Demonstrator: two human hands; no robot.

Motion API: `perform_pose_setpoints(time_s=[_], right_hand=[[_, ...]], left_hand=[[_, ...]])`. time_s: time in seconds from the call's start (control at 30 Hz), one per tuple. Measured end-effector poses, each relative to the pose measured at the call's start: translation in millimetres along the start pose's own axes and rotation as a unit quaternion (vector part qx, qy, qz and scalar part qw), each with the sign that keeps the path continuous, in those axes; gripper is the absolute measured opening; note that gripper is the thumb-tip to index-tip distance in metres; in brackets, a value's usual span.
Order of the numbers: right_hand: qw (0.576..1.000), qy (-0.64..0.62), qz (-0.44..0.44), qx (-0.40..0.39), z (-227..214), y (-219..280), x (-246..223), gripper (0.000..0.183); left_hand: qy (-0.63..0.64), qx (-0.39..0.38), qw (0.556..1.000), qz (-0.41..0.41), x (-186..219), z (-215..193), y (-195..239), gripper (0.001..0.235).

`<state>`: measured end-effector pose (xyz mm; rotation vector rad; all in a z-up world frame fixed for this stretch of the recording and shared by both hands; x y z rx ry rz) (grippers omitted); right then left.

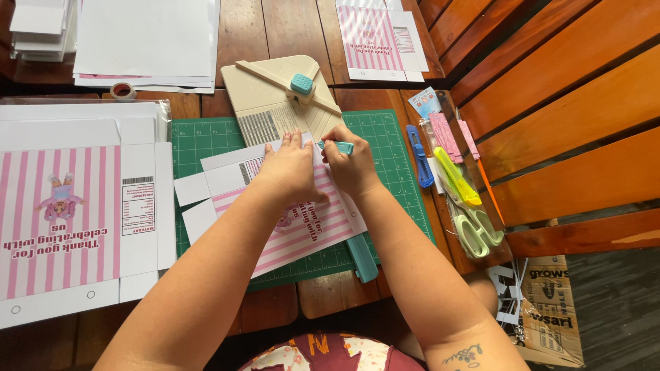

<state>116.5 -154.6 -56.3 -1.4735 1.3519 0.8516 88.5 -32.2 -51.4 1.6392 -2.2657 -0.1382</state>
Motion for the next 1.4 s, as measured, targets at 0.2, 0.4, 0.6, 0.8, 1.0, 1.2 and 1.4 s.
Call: perform_pose_setpoints(time_s=[0.2,0.4,0.6,0.8,1.0,1.2,1.4], right_hand=[[1.0,0.019,0.001,-0.011,-5.9,11.4,-1.5,0.014],[1.0,0.019,0.013,-0.016,-14.4,33.1,-6.7,0.016],[1.0,0.018,-0.001,-0.012,-18.1,50.0,-5.4,0.017],[1.0,-0.013,-0.007,0.008,-17.5,64.3,-3.2,0.018],[0.999,-0.031,-0.022,0.021,-19.8,67.5,-1.6,0.017],[1.0,-0.028,-0.002,0.013,-16.9,59.2,-2.8,0.016],[1.0,0.006,0.016,0.005,-19.6,46.1,-4.2,0.016]], left_hand=[[0.005,0.002,1.0,0.0,0.0,0.4,0.3,0.12],[0.008,-0.003,1.0,-0.002,3.1,-5.2,5.8,0.117],[0.021,-0.002,1.0,-0.003,3.1,-6.7,6.3,0.116],[0.024,-0.001,1.0,-0.003,1.9,-6.2,5.8,0.117],[0.027,0.002,1.0,-0.003,2.3,-5.4,5.3,0.119],[0.023,0.002,1.0,-0.004,0.0,-2.4,1.9,0.121],[0.018,0.0,1.0,-0.006,1.2,-2.5,3.1,0.121]])
Point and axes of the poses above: each hand's wrist, its own y-axis away from the middle knuckle, its own z-axis out of the palm, x = y × z, the point moved 10 cm from there along -y, towards the middle knuckle, and after that the axes turned 4 degrees about -y, right-handed, at the moved point
